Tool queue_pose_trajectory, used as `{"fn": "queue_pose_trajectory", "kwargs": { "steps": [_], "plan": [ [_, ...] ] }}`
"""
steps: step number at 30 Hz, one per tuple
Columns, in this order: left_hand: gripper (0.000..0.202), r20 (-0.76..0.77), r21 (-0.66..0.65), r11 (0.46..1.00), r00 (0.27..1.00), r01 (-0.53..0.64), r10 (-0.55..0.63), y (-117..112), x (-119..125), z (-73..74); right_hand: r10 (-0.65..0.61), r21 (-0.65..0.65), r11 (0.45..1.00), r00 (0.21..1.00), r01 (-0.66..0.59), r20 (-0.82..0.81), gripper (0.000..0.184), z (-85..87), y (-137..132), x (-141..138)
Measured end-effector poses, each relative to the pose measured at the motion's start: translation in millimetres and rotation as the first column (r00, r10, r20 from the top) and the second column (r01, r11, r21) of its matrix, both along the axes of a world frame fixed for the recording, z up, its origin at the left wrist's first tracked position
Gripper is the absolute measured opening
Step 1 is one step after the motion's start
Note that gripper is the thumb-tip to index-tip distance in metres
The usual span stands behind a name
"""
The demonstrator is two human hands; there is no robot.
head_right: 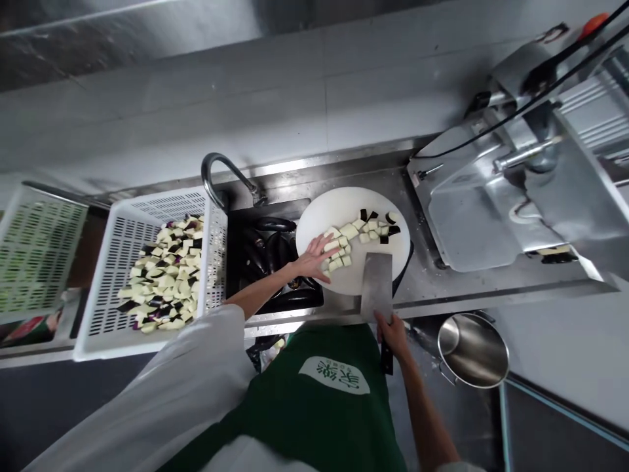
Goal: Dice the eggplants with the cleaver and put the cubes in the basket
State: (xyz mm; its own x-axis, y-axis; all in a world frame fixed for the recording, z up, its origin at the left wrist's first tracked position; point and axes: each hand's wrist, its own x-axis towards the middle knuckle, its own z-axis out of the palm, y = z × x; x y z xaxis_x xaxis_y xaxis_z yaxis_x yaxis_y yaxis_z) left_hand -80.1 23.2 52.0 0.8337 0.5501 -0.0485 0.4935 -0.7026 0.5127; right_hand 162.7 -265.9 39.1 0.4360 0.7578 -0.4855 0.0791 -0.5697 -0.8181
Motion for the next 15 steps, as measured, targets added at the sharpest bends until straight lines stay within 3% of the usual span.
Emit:
{"fn": "queue_pose_trajectory", "kwargs": {
  "steps": [4, 8, 10, 15],
  "plan": [
    [0.122, 0.003, 0.084, 0.992, 0.996, -0.09, 0.091, 11.7, 22.7, -3.0, 0.006, -0.053, 0.999, 1.0, -0.007, -0.026, 0.057, -6.7, 35.1, -9.8],
    [0.11, 0.055, 0.118, 0.993, 0.998, 0.008, -0.014, 22.3, 48.4, -10.3, -0.029, 0.0, 1.0, 0.999, 0.029, -0.03, 0.048, -3.6, 69.2, -31.6],
    [0.105, 0.097, 0.126, 0.992, 0.995, -0.004, -0.008, 15.9, 58.2, -15.0, -0.026, 0.033, 0.999, 0.996, 0.029, -0.085, 0.046, -2.6, 84.2, -45.0],
    [0.087, 0.176, 0.095, 0.974, 0.967, -0.204, 0.185, -11.3, 79.5, -22.8, -0.047, 0.079, 0.995, 0.985, 0.06, -0.165, 0.043, -2.8, 106.1, -66.4]
  ]
}}
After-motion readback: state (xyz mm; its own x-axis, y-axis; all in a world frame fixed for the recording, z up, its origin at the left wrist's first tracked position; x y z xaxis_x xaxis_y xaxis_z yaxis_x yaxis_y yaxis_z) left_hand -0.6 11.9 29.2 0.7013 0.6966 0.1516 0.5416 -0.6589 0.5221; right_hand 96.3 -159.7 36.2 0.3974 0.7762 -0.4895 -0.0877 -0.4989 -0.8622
